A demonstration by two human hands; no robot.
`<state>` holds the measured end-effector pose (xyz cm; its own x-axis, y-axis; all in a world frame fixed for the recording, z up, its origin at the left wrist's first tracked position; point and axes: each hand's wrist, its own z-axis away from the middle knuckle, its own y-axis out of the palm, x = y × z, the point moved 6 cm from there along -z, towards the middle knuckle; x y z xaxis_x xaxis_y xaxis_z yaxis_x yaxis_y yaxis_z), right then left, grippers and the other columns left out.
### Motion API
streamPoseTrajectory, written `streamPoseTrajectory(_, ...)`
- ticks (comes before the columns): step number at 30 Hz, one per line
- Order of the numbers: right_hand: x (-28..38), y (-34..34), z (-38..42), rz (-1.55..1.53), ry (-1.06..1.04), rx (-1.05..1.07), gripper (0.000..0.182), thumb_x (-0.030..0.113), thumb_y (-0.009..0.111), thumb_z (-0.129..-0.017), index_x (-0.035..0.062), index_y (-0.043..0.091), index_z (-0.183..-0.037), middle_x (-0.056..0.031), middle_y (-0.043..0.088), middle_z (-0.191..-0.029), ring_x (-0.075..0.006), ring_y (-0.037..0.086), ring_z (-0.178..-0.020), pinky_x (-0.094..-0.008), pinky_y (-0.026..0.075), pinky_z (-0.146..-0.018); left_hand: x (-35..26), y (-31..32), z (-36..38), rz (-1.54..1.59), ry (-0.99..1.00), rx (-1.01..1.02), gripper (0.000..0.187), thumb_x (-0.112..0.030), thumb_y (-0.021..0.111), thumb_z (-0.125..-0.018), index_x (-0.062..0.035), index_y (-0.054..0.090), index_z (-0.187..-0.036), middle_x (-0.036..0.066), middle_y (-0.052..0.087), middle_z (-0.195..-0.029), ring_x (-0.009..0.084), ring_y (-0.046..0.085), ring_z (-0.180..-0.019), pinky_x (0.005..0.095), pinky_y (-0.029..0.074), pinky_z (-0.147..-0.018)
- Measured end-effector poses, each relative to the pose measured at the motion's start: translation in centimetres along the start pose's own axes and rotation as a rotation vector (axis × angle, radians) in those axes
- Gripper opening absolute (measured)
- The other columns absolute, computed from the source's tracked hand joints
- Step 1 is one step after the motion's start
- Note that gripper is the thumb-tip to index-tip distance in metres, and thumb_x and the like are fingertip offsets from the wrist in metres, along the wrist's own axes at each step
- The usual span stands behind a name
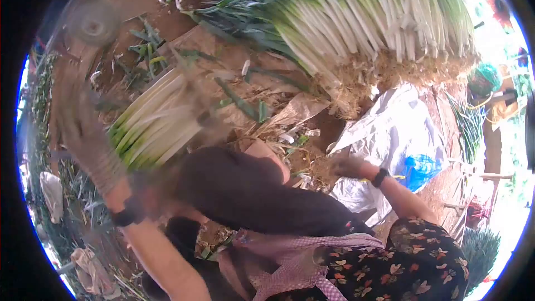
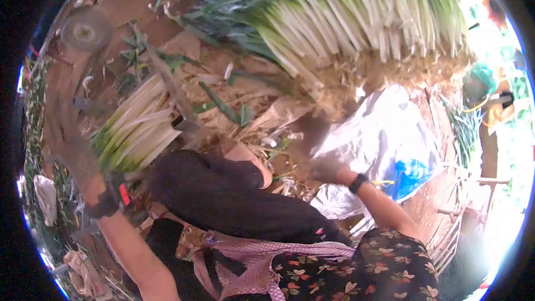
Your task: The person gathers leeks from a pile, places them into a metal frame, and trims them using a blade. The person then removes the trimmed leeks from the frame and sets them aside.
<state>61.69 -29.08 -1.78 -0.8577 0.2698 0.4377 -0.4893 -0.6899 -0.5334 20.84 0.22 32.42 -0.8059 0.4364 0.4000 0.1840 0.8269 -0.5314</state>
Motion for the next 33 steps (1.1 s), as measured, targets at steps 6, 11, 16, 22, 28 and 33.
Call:
streamPoseTrajectory(6,-3.8,13.6,8.8,-0.166,-0.323,0.298,0.044,0.043,0.054,-0.095,0.0120,0.062,-0.125,-0.0135,0.066,-0.121,-0.0296,0.062,-0.111,-0.0416,0.047,-0.095,-17.0,3.8,-11.7,0.587,-0.133,-0.009,0.030,-0.007,0.064,-0.086,-0.0057,0.062,-0.116,0.015,0.061,-0.115,0.0307,0.058,-0.112,0.0424,0.047,-0.090)
streamPoseTrajectory(11,-3.7,3.3,8.4,0.144,0.076,0.174,0.046,0.041,0.064,-0.087,0.0128,0.063,-0.123,-0.0133,0.067,-0.119,-0.0322,0.062,-0.111,-0.0432,0.049,-0.093,-26.3,12.1,-11.5,1.144,-0.412,0.195,0.037,-0.021,0.062,-0.089,-0.0024,0.060,-0.121,0.018,0.061,-0.114,0.0316,0.059,-0.106,0.0374,0.047,-0.092)
streamPoseTrajectory(16,-5.8,-18.2,1.6,-0.101,0.082,-0.955,0.054,0.030,0.067,-0.086,0.0115,0.049,-0.134,-0.0180,0.065,-0.109,-0.0357,0.064,-0.100,-0.0466,0.051,-0.086,-31.0,18.7,-2.7,1.527,-0.756,0.575,0.036,-0.024,0.057,-0.093,-0.0007,0.059,-0.120,0.017,0.064,-0.106,0.0307,0.061,-0.099,0.0363,0.047,-0.091)
streamPoseTrajectory(22,-1.1,-34.2,-3.7,0.158,0.393,-1.234,0.082,0.032,0.074,-0.078,0.0136,0.031,-0.145,-0.0201,0.047,-0.138,-0.0417,0.046,-0.126,-0.0531,0.042,-0.099,-31.2,15.9,-5.0,1.679,-1.115,0.570,0.040,-0.028,0.059,-0.094,0.0014,0.058,-0.121,0.016,0.064,-0.107,0.0265,0.059,-0.099,0.0358,0.046,-0.091)
streamPoseTrajectory(28,-2.0,-32.6,-9.6,0.174,0.654,-1.233,0.102,0.031,0.079,-0.073,0.0131,0.016,-0.152,-0.0226,0.035,-0.146,-0.0417,0.040,-0.130,-0.0560,0.043,-0.098,-32.2,16.8,-6.3,1.734,-1.142,0.507,0.033,-0.027,0.063,-0.093,-0.0028,0.063,-0.116,0.002,0.061,-0.097,0.0099,0.053,-0.078,0.0245,0.044,-0.061)
streamPoseTrajectory(33,-2.2,-33.2,-9.3,-0.053,0.608,-1.114,0.091,0.027,0.070,-0.082,0.0100,0.016,-0.153,-0.0227,0.037,-0.147,-0.0406,0.044,-0.131,-0.0575,0.032,-0.110,-33.2,15.9,-6.8,1.811,-1.134,0.635,0.035,-0.024,0.059,-0.096,0.0026,0.058,-0.118,0.014,0.063,-0.109,0.0192,0.055,-0.097,0.0327,0.044,-0.090)
